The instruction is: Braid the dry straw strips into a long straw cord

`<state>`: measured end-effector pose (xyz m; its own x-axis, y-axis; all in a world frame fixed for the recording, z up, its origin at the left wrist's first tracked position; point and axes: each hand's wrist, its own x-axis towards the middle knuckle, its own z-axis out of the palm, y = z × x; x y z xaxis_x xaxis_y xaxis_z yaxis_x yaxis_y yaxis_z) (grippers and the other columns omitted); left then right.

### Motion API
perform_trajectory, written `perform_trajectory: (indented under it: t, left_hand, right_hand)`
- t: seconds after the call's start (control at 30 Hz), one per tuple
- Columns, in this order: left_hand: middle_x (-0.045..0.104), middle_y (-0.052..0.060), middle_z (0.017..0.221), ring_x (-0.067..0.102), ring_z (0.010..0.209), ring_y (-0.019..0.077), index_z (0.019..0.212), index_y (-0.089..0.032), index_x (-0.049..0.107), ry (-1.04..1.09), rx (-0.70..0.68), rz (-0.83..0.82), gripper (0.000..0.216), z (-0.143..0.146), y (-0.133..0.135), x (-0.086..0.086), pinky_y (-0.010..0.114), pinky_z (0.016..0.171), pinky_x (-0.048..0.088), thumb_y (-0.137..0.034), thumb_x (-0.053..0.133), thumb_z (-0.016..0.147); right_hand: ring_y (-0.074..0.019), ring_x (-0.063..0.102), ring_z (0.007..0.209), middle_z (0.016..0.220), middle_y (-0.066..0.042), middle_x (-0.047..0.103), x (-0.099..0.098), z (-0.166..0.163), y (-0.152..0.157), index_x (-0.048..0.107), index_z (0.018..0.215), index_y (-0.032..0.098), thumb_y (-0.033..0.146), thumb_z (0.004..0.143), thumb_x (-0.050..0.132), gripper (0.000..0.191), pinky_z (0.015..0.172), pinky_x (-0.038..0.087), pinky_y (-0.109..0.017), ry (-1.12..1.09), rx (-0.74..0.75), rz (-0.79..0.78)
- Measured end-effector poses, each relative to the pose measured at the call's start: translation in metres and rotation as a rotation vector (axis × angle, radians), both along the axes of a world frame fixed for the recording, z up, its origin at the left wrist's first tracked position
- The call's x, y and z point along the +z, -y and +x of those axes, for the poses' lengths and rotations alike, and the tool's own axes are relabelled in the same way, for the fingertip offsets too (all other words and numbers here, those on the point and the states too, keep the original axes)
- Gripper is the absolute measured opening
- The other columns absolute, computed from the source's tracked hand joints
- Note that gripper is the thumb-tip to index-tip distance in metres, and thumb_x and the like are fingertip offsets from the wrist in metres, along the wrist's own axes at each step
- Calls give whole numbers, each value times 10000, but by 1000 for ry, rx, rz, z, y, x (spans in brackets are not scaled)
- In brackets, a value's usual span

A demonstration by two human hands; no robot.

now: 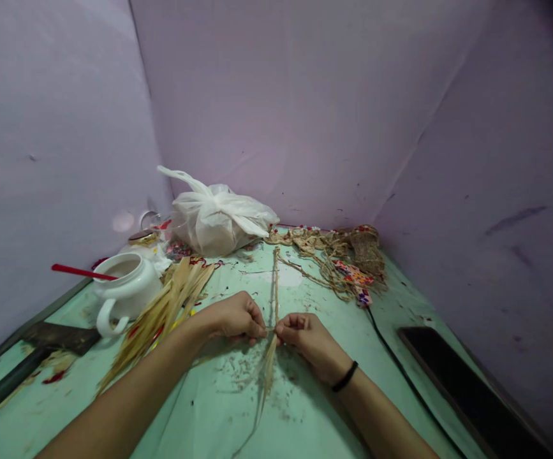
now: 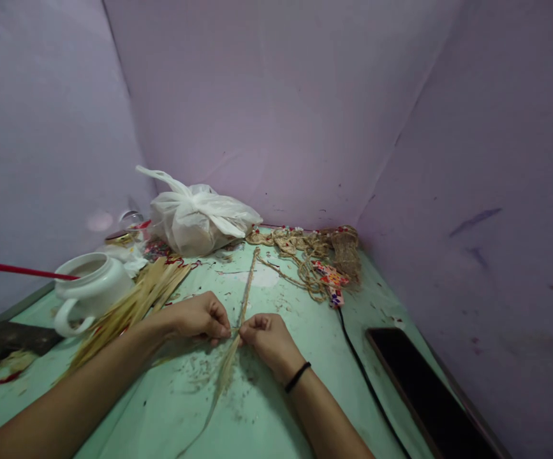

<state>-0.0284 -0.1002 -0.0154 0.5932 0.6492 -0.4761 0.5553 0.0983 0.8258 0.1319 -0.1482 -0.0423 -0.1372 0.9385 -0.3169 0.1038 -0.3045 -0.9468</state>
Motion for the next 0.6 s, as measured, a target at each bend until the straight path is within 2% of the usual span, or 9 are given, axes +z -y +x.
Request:
perform_trajectory:
  t: [0.07, 0.17, 0.43, 0.6]
  left_hand:
    - [514, -16, 461, 314, 337, 41, 655, -97, 622, 6, -3, -22, 203, -3, -3, -3, 193, 354, 212, -262, 579, 544]
    - [510, -26, 455, 301, 330, 37, 673, -103, 619, 18, -13, -46, 209, -6, -7, -5, 193, 347, 198, -269, 589, 548]
    - [538, -16, 469, 304, 320, 32, 665, -104, 619, -15, -57, -85, 223, -22, -17, -1, 184, 328, 184, -296, 623, 553]
    - [546, -21, 522, 312, 327, 28, 716, -117, 634, -20, -79, -69, 258, -17, -11, 1, 181, 324, 191, -336, 606, 582]
  right_hand:
    - [-25, 240, 356, 404, 47, 414, 0, 0, 0, 527, 521, 116, 234, 558, 565, 129, 392, 116, -213, -2, -29, -4]
    - [-24, 219, 337, 370, 61, 374, 0, 0, -1, 522, 513, 122, 213, 557, 557, 107, 387, 104, -215, 8, -38, -26]
    - [-19, 226, 340, 366, 61, 367, 4, 1, -1, 504, 488, 123, 220, 574, 554, 139, 387, 115, -211, 9, -13, -17]
    - [-15, 213, 327, 348, 67, 362, 6, 0, -1, 507, 479, 119, 173, 573, 536, 112, 385, 106, -213, 0, -5, -21]
